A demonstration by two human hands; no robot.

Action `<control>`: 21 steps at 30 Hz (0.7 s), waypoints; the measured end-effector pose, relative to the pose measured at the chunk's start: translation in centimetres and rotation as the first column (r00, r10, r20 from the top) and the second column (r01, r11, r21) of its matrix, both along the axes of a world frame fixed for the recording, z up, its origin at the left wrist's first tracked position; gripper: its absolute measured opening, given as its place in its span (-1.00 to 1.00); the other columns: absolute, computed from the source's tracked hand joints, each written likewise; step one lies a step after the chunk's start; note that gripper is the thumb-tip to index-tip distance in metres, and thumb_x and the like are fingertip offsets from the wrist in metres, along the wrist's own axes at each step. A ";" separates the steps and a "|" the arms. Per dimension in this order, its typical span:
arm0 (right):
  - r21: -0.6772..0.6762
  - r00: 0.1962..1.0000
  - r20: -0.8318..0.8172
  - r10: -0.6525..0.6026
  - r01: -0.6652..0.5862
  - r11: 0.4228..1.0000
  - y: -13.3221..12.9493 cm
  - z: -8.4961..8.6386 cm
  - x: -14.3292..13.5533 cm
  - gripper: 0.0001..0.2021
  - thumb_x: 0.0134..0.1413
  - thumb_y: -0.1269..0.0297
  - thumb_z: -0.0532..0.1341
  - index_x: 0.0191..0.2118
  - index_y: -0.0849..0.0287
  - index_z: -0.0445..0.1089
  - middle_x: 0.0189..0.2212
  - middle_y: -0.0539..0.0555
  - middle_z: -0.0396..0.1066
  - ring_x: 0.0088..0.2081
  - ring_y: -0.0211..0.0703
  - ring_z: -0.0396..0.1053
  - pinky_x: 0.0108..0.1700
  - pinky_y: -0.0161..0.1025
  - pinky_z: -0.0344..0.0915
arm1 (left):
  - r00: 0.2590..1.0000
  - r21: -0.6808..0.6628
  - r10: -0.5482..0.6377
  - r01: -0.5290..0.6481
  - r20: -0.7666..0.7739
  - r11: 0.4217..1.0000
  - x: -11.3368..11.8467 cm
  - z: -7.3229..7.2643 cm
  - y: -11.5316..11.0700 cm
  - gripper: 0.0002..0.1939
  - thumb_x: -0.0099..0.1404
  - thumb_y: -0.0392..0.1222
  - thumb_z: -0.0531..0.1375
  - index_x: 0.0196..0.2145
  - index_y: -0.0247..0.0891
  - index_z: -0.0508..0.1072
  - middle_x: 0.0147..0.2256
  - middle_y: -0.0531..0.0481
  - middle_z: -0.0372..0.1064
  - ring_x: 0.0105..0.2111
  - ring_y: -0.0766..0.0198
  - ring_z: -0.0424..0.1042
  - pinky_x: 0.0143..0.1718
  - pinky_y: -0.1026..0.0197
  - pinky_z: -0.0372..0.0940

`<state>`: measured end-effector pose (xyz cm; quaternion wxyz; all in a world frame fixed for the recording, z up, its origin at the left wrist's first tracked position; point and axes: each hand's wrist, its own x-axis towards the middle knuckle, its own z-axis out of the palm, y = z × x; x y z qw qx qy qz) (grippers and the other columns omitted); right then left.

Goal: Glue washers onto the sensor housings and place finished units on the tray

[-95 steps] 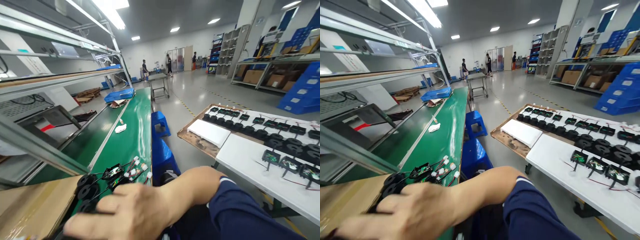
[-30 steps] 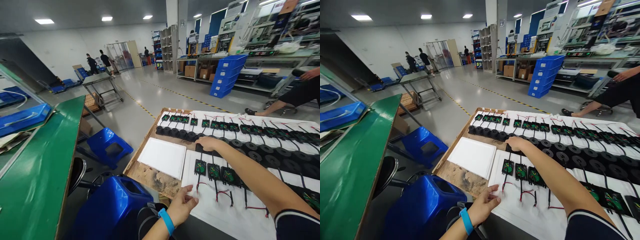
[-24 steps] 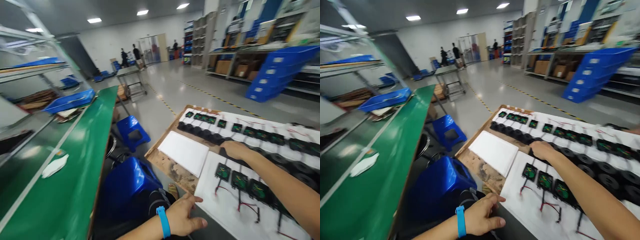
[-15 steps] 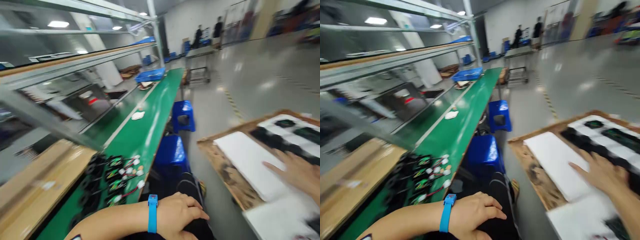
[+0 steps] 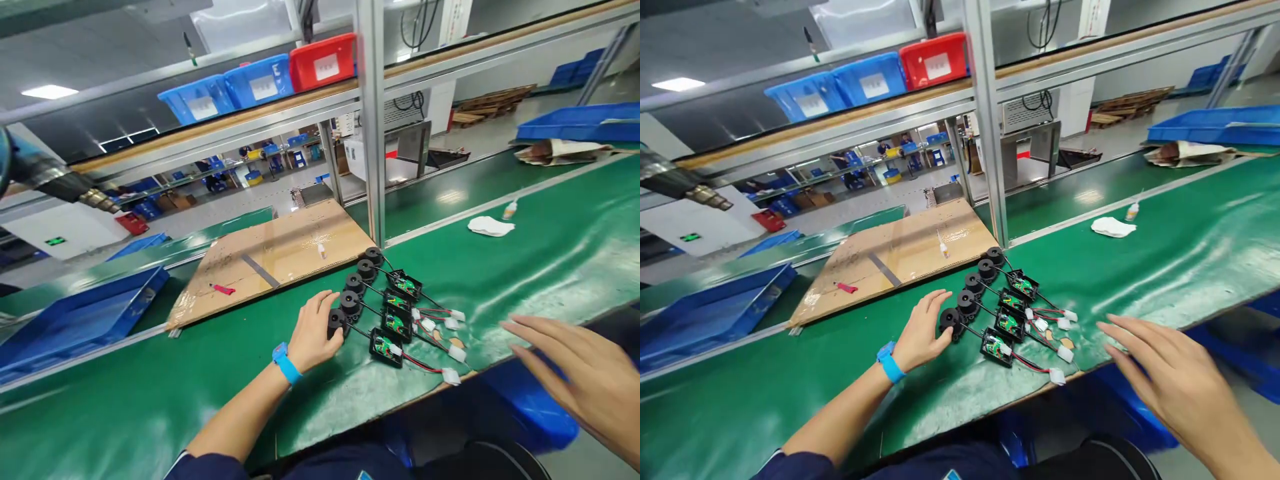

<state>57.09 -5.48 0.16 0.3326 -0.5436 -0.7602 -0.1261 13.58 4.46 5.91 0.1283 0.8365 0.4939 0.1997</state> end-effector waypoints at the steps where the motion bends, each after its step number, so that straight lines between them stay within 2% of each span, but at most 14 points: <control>1: 0.022 0.994 0.003 0.108 -0.108 0.994 2.7 1.3 -2.1 -0.60 0.43 0.06 0.09 0.31 -0.32 0.29 0.11 0.11 0.49 0.09 0.17 0.46 0.20 0.22 0.32 | 1.000 -0.015 0.018 -0.018 -0.023 1.000 -0.3 -0.4 0.5 -0.24 0.26 -0.18 0.26 0.38 -0.21 0.19 0.41 -0.34 0.08 0.40 -0.23 0.11 0.34 -0.36 0.12; 3: -0.006 0.978 0.049 0.204 -0.204 0.979 8.6 3.2 -5.7 -0.67 0.48 0.12 0.03 0.20 -0.23 0.42 0.08 0.07 0.52 0.07 0.12 0.47 0.20 0.16 0.32 | 0.998 -0.052 0.023 -0.027 -0.063 0.998 0.0 -1.4 1.3 -0.15 0.18 -0.15 0.36 0.39 -0.11 0.22 0.47 -0.28 -0.03 0.43 -0.30 0.04 0.35 -0.39 0.08; 5: -0.088 0.967 0.093 0.238 -0.230 0.969 14.4 4.1 -8.2 -0.65 0.49 0.18 0.00 0.13 -0.06 0.50 0.09 0.14 0.51 0.10 0.16 0.44 0.20 0.17 0.32 | 0.996 -0.087 0.016 -0.023 -0.085 0.996 1.0 -2.3 1.9 -0.14 0.15 -0.14 0.41 0.37 -0.04 0.26 0.49 -0.20 -0.05 0.44 -0.31 0.02 0.37 -0.38 0.04; 8: -0.200 0.948 0.149 0.281 -0.249 0.948 21.5 4.4 -10.2 -0.66 0.47 0.28 0.03 0.12 0.08 0.51 0.14 0.24 0.47 0.13 0.20 0.41 0.16 0.19 0.36 | 0.996 -0.120 0.016 -0.027 -0.092 0.992 2.4 -3.4 2.6 -0.22 0.27 -0.15 0.34 0.40 0.00 0.24 0.48 -0.17 0.00 0.43 -0.29 0.07 0.38 -0.35 0.04; 10: -0.259 0.930 0.175 0.323 -0.273 0.927 24.8 4.4 -11.3 -0.72 0.47 0.28 0.13 0.15 0.13 0.48 0.13 0.24 0.46 0.13 0.15 0.42 0.17 0.17 0.37 | 0.995 -0.135 0.019 -0.032 -0.093 0.990 2.8 -3.9 2.9 -0.29 0.36 -0.17 0.25 0.42 0.00 0.22 0.48 -0.16 0.01 0.42 -0.26 0.12 0.36 -0.30 0.10; 13: -0.337 0.882 0.209 0.422 -0.340 0.878 27.5 4.5 -13.3 -0.75 0.45 0.22 0.24 0.13 0.15 0.45 0.09 0.17 0.47 0.09 0.03 0.45 0.17 0.10 0.39 | 0.995 -0.158 0.018 -0.034 -0.103 0.987 2.4 -4.3 3.5 -0.37 0.44 -0.24 0.14 0.41 0.01 0.23 0.47 -0.13 0.04 0.38 -0.22 0.21 0.31 -0.22 0.20; 16: -0.405 0.809 0.265 0.525 -0.401 0.822 27.9 4.1 -15.5 -0.74 0.42 0.30 0.27 0.15 0.13 0.45 0.12 0.15 0.46 0.09 0.01 0.45 0.17 0.08 0.40 | 0.994 -0.179 0.003 -0.021 -0.105 0.984 1.4 -4.3 4.3 -0.40 0.47 -0.28 0.09 0.39 0.08 0.26 0.46 -0.05 0.08 0.34 -0.16 0.27 0.28 -0.18 0.25; 19: -0.445 0.743 0.334 0.580 -0.419 0.792 27.7 3.5 -16.9 -0.46 0.23 0.37 0.40 0.29 0.03 0.37 0.27 0.22 0.34 0.20 0.17 0.36 0.23 0.15 0.32 | 0.992 -0.171 -0.013 -0.010 -0.128 0.985 0.3 -4.0 5.0 -0.44 0.47 -0.25 0.14 0.36 0.13 0.30 0.46 -0.02 0.06 0.35 -0.14 0.25 0.27 -0.19 0.25; 21: -0.463 0.715 0.368 0.595 -0.414 0.784 27.7 3.1 -17.4 -0.24 0.06 0.31 0.52 0.36 -0.01 0.31 0.31 0.27 0.28 0.23 0.29 0.30 0.23 0.18 0.30 | 0.982 -0.121 0.028 -0.051 -0.186 0.991 -0.1 -3.8 5.2 -0.43 0.46 -0.11 0.21 0.37 0.07 0.28 0.47 -0.11 0.04 0.32 -0.19 0.27 0.20 -0.19 0.31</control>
